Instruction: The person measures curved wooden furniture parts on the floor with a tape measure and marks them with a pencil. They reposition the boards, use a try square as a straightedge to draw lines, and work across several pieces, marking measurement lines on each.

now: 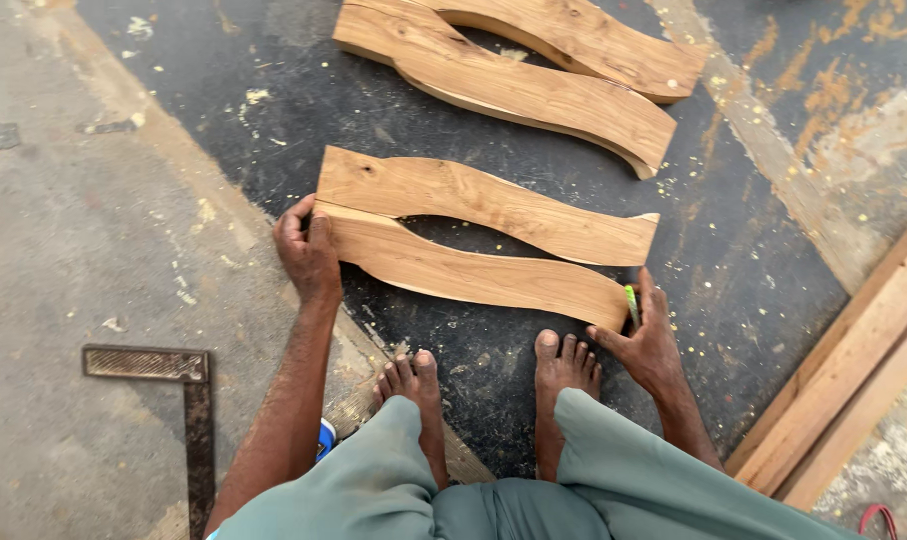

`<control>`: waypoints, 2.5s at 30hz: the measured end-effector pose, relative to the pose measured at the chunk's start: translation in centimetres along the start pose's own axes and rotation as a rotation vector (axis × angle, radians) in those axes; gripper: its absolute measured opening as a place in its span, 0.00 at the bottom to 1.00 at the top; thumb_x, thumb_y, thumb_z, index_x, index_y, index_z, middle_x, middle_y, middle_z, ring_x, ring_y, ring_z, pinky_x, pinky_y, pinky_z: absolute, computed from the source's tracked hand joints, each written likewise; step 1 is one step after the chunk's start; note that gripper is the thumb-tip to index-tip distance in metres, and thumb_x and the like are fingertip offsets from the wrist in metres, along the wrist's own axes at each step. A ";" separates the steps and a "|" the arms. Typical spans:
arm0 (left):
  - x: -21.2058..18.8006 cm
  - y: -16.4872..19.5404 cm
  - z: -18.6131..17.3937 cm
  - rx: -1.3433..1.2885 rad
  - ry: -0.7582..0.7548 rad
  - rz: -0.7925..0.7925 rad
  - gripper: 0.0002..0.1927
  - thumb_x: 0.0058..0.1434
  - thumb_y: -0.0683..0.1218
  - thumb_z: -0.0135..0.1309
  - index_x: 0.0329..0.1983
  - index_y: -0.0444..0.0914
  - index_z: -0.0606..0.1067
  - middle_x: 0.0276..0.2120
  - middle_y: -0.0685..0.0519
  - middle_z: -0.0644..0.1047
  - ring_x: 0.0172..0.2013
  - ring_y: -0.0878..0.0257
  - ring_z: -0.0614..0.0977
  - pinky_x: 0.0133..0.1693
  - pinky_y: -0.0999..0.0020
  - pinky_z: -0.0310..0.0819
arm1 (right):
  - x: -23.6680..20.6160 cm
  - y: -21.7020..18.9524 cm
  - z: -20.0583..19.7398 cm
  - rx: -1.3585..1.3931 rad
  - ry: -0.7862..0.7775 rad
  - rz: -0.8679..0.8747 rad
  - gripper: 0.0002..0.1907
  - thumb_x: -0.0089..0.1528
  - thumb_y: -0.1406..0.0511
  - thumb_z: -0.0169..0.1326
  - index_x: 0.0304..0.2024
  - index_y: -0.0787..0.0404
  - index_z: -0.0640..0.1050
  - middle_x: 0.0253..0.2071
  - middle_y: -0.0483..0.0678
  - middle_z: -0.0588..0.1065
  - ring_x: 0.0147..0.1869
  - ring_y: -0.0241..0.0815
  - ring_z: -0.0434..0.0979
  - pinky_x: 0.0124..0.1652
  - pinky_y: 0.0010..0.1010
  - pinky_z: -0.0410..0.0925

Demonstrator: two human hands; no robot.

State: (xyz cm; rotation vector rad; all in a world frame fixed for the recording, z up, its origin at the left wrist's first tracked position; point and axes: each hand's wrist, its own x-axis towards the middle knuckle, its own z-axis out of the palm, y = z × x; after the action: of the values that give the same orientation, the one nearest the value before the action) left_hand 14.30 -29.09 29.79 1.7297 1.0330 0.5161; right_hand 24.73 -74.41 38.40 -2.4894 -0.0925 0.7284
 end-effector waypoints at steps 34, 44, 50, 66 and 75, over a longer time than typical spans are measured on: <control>-0.3 -0.6 0.1 -0.248 -0.017 -0.050 0.09 0.69 0.41 0.58 0.51 0.35 0.79 0.43 0.53 0.80 0.39 0.70 0.81 0.41 0.74 0.82 | 2.0 1.8 -2.2 0.660 0.011 0.122 0.33 0.61 0.66 0.60 0.69 0.61 0.71 0.42 0.47 0.75 0.39 0.33 0.68 0.39 0.27 0.66; 0.3 -0.2 0.3 -0.161 0.039 -0.059 0.08 0.68 0.43 0.57 0.48 0.37 0.81 0.46 0.52 0.80 0.42 0.66 0.82 0.44 0.70 0.82 | 2.8 0.9 -2.2 0.788 0.030 0.165 0.28 0.59 0.69 0.58 0.64 0.64 0.76 0.53 0.49 0.79 0.37 0.30 0.64 0.36 0.23 0.62; 0.6 -0.4 0.5 -0.154 0.036 -0.105 0.09 0.68 0.45 0.56 0.49 0.39 0.81 0.51 0.53 0.76 0.47 0.65 0.79 0.49 0.68 0.81 | 3.0 1.2 -2.2 0.815 0.039 0.147 0.26 0.60 0.71 0.57 0.62 0.66 0.77 0.51 0.49 0.79 0.38 0.31 0.65 0.36 0.23 0.61; 0.7 0.1 0.5 0.096 -0.010 -0.048 0.14 0.70 0.47 0.52 0.56 0.41 0.79 0.55 0.51 0.73 0.56 0.61 0.73 0.54 0.64 0.75 | 3.5 -10.4 -2.5 -0.405 0.056 -0.471 0.53 0.52 0.47 0.69 0.69 0.71 0.65 0.71 0.63 0.62 0.74 0.62 0.60 0.66 0.54 0.60; 1.0 0.1 0.5 0.043 -0.005 -0.030 0.13 0.71 0.48 0.51 0.55 0.40 0.79 0.58 0.49 0.70 0.59 0.58 0.71 0.56 0.62 0.75 | 14.8 -28.1 7.6 -0.491 -0.522 -0.711 0.51 0.52 0.53 0.69 0.73 0.48 0.59 0.76 0.41 0.56 0.73 0.53 0.56 0.71 0.52 0.52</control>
State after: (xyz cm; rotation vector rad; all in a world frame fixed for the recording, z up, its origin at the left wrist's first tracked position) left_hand 15.23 -28.50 29.52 1.7497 1.0718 0.4729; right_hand 35.71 -43.72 40.35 -2.3401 -1.4048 1.0845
